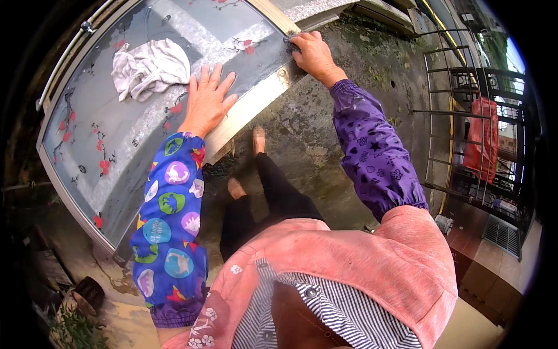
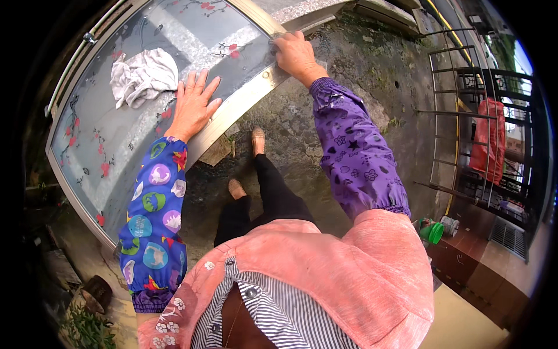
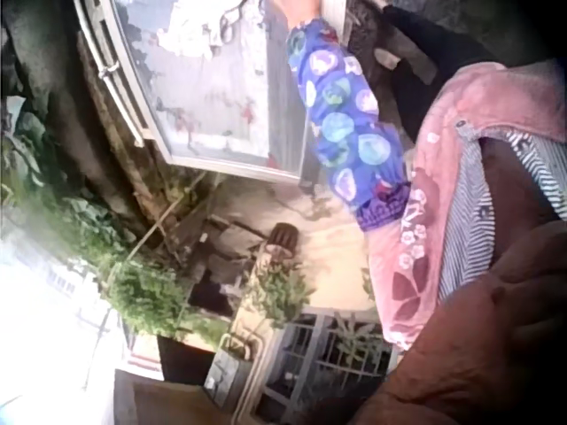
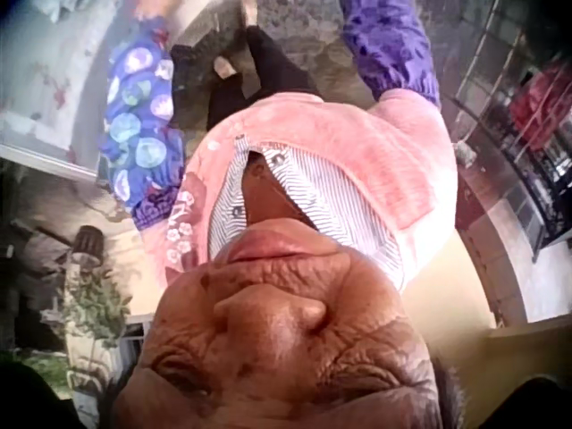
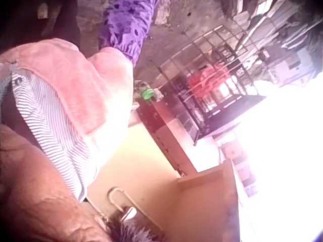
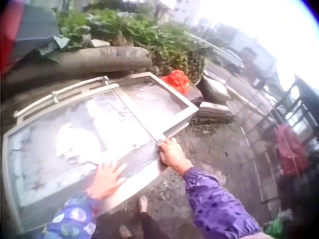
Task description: The person cleans a glass panel by hand with a cloth and a scouring pad at an outdoor sink.
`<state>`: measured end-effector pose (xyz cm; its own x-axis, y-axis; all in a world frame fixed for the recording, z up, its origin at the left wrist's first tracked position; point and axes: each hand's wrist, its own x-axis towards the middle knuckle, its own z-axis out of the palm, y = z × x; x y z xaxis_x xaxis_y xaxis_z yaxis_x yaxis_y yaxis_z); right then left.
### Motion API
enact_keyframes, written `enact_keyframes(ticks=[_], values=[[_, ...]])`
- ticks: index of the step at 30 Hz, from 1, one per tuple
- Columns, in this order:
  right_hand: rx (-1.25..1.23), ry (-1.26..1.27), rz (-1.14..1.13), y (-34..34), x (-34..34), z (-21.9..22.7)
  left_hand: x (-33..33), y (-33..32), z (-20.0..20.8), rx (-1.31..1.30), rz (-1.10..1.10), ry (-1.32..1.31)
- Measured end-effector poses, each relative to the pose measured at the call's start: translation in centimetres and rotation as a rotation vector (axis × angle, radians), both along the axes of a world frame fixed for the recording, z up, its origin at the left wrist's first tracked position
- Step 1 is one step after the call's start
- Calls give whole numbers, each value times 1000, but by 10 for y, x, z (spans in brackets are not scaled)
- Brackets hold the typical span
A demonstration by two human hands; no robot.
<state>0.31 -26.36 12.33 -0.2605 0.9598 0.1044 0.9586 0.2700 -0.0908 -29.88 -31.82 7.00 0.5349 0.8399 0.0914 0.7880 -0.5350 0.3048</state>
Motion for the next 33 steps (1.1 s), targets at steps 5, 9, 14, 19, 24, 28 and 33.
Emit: enact_keyframes(ticks=[5, 9, 14, 19, 24, 28, 33], values=[[-23, 368, 275, -83, -147, -11, -39, -23, -3, -56, 89, 66], [127, 389, 307, -75, -104, -14, -78, -53, 1, -75, 175, 74], [272, 176, -63, -37, -4, -17, -81, -75, 12, -63, 202, 66], [74, 362, 295, -113, -166, -18, -89, -80, 4, -60, 283, 143], [42, 370, 279, -73, -105, -19, -87, -87, 6, -82, 298, 105], [189, 123, -128, -15, 14, -33, -72, -88, 10, -66, 312, 113], [78, 292, 330, -92, -141, -28, -65, -109, 17, -80, 269, 120]])
